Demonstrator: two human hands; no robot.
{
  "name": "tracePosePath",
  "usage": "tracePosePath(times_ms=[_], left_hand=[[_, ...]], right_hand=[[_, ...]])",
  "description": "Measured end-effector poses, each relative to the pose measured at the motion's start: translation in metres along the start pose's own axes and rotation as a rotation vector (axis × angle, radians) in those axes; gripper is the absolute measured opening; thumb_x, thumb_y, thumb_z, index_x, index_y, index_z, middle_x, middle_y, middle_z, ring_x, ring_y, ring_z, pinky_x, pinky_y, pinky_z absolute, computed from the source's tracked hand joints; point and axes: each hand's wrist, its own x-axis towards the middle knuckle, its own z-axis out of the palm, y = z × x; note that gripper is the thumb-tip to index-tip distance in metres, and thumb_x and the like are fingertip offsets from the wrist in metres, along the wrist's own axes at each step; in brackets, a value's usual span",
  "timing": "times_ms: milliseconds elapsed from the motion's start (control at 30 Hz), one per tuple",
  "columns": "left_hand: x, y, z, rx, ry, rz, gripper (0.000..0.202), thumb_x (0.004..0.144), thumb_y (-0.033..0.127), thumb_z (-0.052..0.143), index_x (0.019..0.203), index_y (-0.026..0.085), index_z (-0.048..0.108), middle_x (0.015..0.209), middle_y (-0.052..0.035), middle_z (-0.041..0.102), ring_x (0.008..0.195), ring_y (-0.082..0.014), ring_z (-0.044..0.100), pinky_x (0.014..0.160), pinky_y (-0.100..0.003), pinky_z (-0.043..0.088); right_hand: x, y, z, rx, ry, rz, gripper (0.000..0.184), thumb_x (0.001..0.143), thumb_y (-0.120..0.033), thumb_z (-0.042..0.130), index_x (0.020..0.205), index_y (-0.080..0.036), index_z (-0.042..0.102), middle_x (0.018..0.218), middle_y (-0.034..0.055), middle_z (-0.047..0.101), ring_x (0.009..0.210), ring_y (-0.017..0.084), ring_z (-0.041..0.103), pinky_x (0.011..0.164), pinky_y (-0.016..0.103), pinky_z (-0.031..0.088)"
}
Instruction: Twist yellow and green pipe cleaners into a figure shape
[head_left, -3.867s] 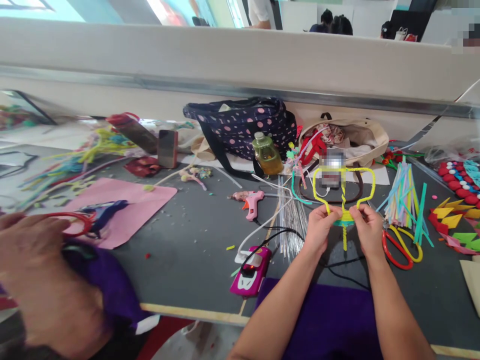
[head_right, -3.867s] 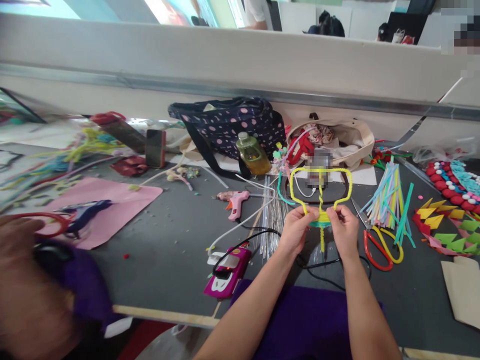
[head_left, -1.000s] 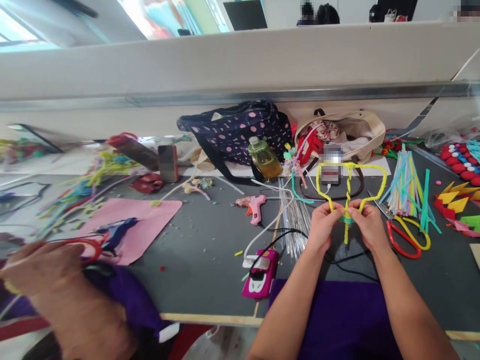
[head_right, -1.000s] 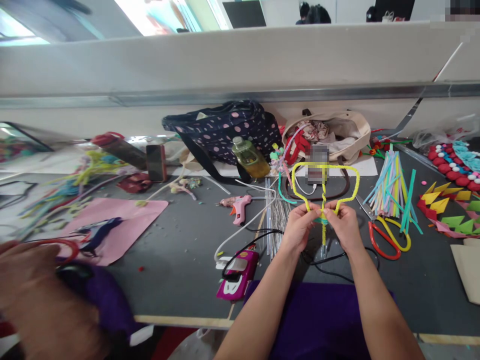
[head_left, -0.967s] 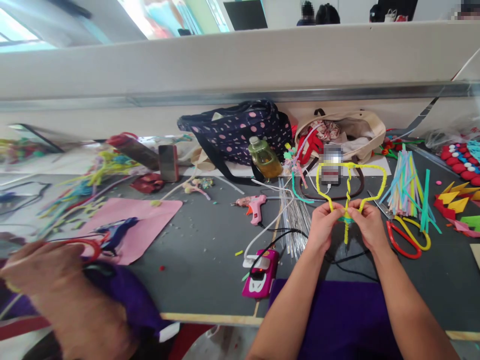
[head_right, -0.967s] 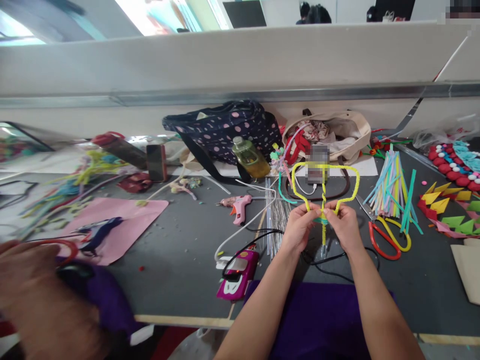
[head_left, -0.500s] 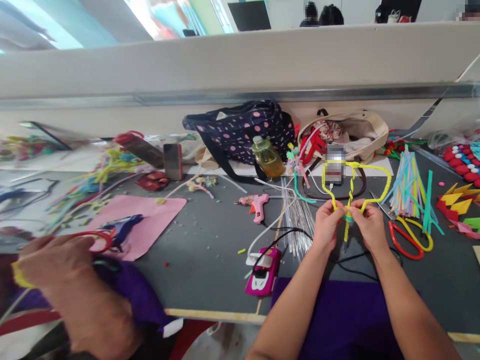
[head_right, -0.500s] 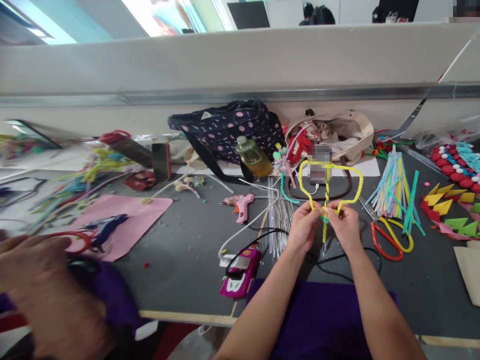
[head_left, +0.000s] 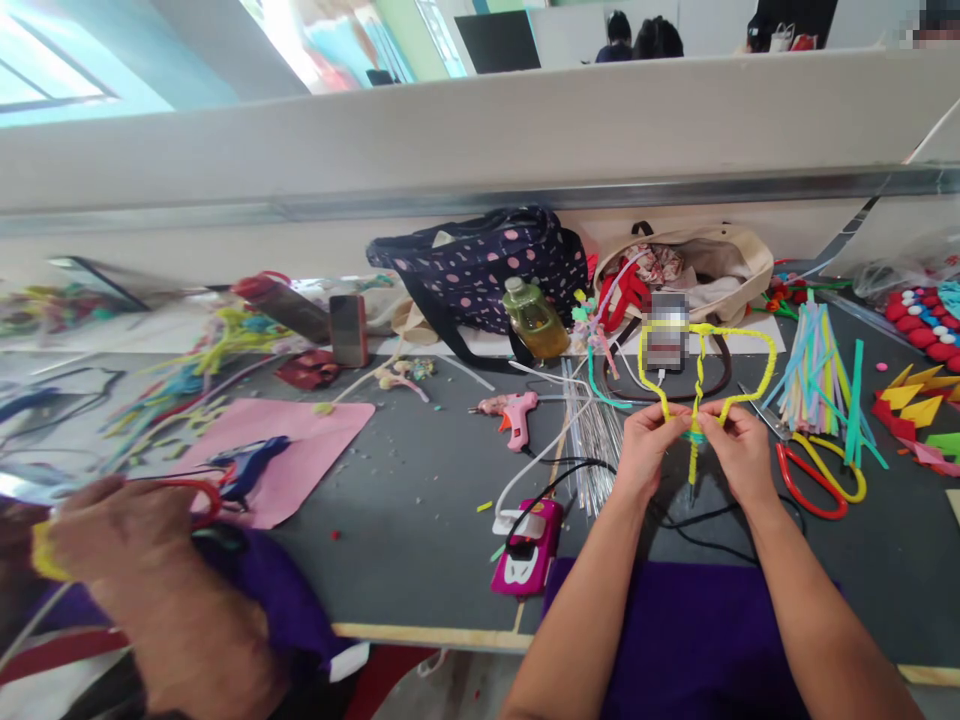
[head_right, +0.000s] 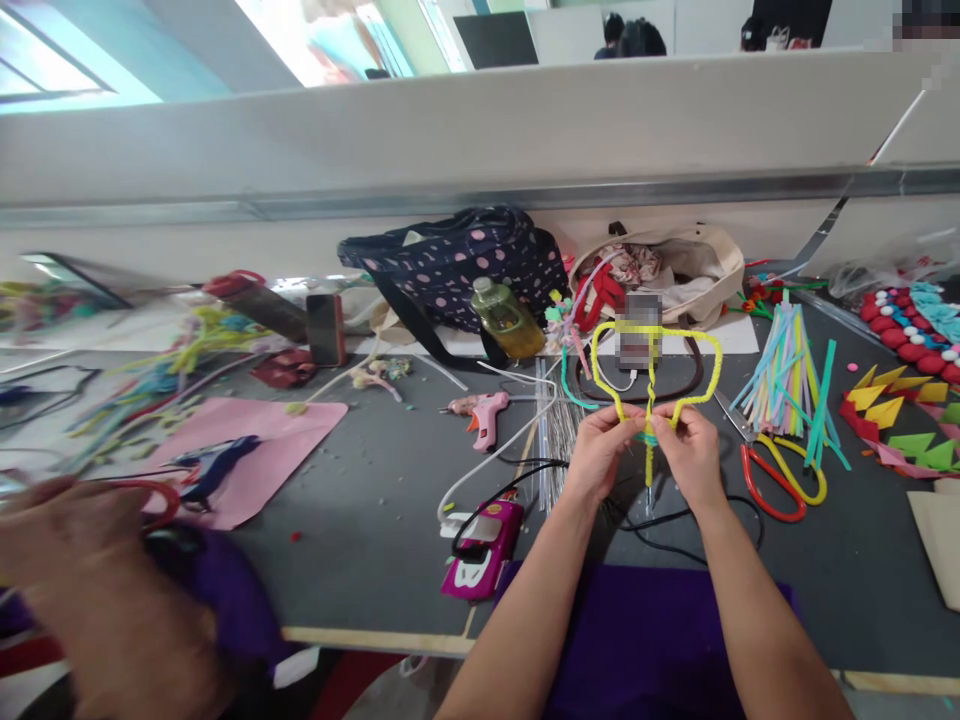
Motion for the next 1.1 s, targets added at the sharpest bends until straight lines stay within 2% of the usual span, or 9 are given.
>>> tracePosePath(times_ms=[200, 467, 733, 833, 1100], left_hand=[[-0.001, 0.002, -0.001, -0.014, -0.055, 0.006, 0.018, 0.059, 0.028, 0.081, 0.069, 0.014, 0.073, 0.068, -0.002, 0.067, 0.06, -0.0105, 0.054, 0.063, -0.024, 0.042], [0.004, -0.005, -0.004, -0.088, -0.025, 0.046, 0.021, 0.058, 0.02, 0.081, 0.074, 0.016, 0.069, 0.069, 0.0025, 0.062, 0.058, -0.0074, 0.051, 0.063, -0.022, 0.041], [0.003, -0.001, -0.007, -0.031, -0.12, 0.09, 0.023, 0.062, 0.019, 0.079, 0.08, 0.016, 0.065, 0.082, -0.0012, 0.067, 0.076, -0.0119, 0.059, 0.074, -0.023, 0.045], [0.004, -0.003, -0.009, 0.007, -0.127, 0.114, 0.026, 0.063, 0.021, 0.08, 0.083, 0.015, 0.064, 0.083, -0.0022, 0.069, 0.076, -0.0125, 0.06, 0.074, -0.024, 0.046], [0.007, -0.009, -0.009, -0.065, -0.123, 0.08, 0.03, 0.061, 0.018, 0.081, 0.076, 0.015, 0.055, 0.082, -0.0022, 0.07, 0.071, -0.0107, 0.061, 0.071, -0.023, 0.047]], right_hand=[[-0.001, 0.0, 0.0, -0.003, 0.013, -0.018, 0.016, 0.078, -0.036, 0.067, 0.079, -0.02, 0.068, 0.074, 0.0004, 0.065, 0.067, 0.014, 0.057, 0.064, 0.027, 0.045], [0.001, 0.003, 0.002, 0.034, 0.055, 0.055, 0.019, 0.074, -0.037, 0.069, 0.078, -0.019, 0.067, 0.067, -0.0009, 0.062, 0.061, 0.013, 0.052, 0.059, 0.025, 0.042], [0.002, 0.004, 0.004, 0.104, 0.095, 0.127, 0.021, 0.07, -0.038, 0.071, 0.075, -0.018, 0.065, 0.065, -0.0024, 0.06, 0.06, 0.011, 0.05, 0.059, 0.024, 0.04], [0.002, 0.007, 0.004, 0.133, 0.098, 0.138, 0.021, 0.07, -0.037, 0.072, 0.076, -0.018, 0.065, 0.066, -0.0022, 0.06, 0.061, 0.011, 0.05, 0.06, 0.024, 0.041], [0.003, 0.011, 0.002, 0.132, 0.035, 0.067, 0.021, 0.074, -0.037, 0.073, 0.084, -0.019, 0.067, 0.075, -0.0012, 0.062, 0.068, 0.012, 0.054, 0.064, 0.024, 0.044]])
